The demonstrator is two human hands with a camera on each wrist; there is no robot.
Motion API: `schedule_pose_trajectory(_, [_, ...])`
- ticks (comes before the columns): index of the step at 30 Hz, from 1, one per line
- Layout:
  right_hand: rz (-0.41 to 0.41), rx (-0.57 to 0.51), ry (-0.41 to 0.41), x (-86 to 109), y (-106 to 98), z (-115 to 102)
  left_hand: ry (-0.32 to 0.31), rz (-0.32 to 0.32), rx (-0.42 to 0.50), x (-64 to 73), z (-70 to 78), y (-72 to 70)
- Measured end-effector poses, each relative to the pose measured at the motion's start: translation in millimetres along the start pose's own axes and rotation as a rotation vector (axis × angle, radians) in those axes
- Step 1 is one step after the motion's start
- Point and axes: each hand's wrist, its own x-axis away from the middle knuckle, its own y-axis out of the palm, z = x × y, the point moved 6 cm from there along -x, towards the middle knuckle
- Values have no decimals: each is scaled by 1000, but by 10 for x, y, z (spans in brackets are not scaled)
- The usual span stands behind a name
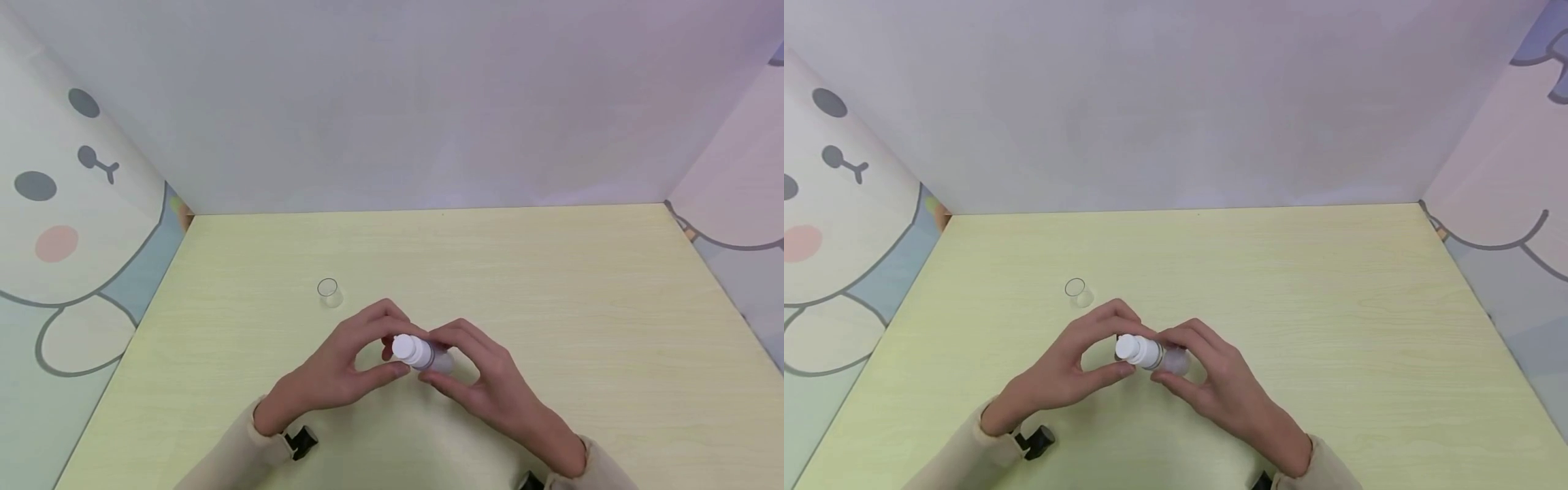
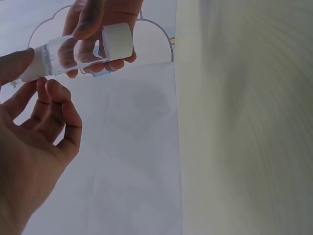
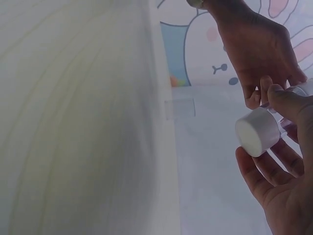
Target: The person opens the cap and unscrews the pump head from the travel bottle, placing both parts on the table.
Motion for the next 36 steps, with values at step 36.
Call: schedule_pose_trajectory(36, [-25, -18, -44, -5, 29, -56, 239, 11, -102, -19, 202, -20])
